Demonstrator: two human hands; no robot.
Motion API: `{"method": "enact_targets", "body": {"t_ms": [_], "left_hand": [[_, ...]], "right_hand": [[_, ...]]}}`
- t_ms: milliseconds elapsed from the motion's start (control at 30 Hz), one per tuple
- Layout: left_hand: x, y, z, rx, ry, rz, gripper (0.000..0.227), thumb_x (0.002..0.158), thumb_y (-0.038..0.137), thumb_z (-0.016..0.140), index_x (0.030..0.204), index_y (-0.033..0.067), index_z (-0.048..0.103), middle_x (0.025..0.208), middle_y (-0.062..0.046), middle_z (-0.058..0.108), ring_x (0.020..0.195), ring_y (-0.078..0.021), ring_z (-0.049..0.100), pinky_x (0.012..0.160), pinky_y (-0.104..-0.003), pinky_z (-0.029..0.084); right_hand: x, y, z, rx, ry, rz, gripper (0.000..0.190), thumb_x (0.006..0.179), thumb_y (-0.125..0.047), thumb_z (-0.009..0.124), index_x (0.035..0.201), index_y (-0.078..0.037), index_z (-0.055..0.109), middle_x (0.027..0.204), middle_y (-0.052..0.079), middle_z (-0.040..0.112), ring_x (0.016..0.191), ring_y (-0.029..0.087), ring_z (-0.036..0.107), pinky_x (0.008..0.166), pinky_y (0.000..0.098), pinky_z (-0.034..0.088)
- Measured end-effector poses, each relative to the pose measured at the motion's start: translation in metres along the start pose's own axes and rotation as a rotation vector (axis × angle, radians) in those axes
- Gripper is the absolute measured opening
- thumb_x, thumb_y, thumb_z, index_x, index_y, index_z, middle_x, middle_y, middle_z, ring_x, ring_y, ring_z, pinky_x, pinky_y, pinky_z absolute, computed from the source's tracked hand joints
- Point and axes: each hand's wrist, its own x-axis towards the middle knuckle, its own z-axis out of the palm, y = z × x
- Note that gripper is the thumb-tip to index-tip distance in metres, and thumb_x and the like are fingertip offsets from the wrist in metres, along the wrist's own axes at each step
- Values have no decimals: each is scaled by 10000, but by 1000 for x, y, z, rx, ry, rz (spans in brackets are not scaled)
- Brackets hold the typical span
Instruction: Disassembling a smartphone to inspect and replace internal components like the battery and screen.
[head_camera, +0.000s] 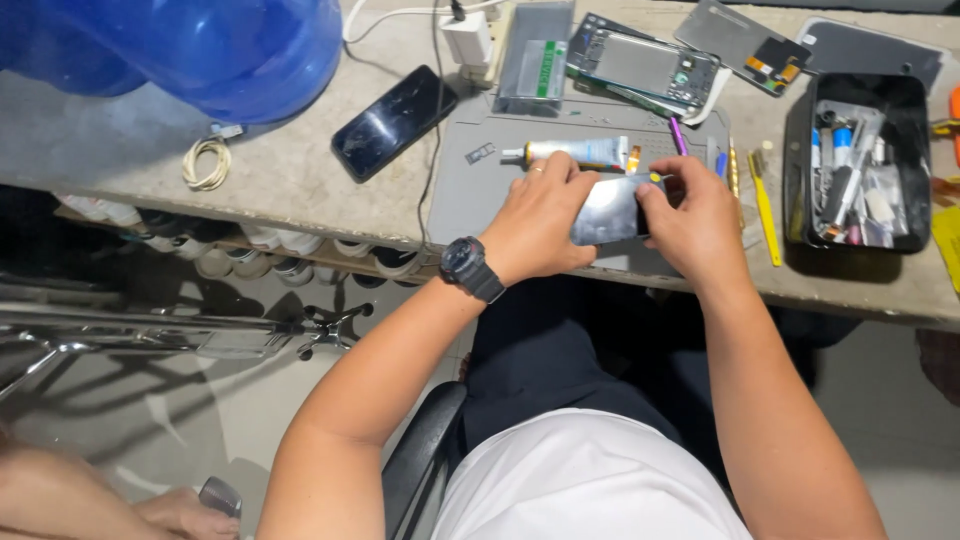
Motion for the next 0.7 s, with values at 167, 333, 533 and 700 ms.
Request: {"method": "enact_targets", "body": {"t_ms": [167, 333, 533, 700], "left_hand": [[1, 0, -2, -8, 3, 35, 876, 678, 353, 932, 1450, 52, 650, 1223, -125, 541, 1239, -449, 564, 1014, -580, 475], [1, 6, -12, -96, -25, 32, 842, 700, 318, 920, 1443, 19, 661, 1221, -144, 561, 1265, -451, 550, 1059, -568, 437], [0, 7, -16, -105, -37, -36, 824, 712, 303, 966, 1429, 32, 663, 1221, -127, 602, 1278, -393, 555, 1090, -529, 418], [-8, 7, -23, -54, -49, -130, 844, 721, 330, 980, 1436, 33, 644, 1232, -132, 625, 1285, -390, 563, 1098, -529, 416]], "right_hand": [[19, 38, 1, -298, 34, -71, 325, 980, -357, 813, 1281, -235, 806, 1035, 103, 781, 961, 350, 769, 781, 522, 625], [20, 37, 2, -292, 25, -92, 294, 971, -339, 805, 1235, -211, 810, 1002, 87, 789, 973, 334, 781, 827, 501, 620], [9, 10, -8, -242, -3, -94, 324, 970, -311, 786, 1266, -181, 800, 961, 96, 759, 973, 354, 770, 874, 538, 587], [2, 7, -21, 44, 62, -82, 270, 1065, -171, 633, 1284, -145, 788, 904, 92, 766, 853, 212, 712, 775, 413, 583]]}}
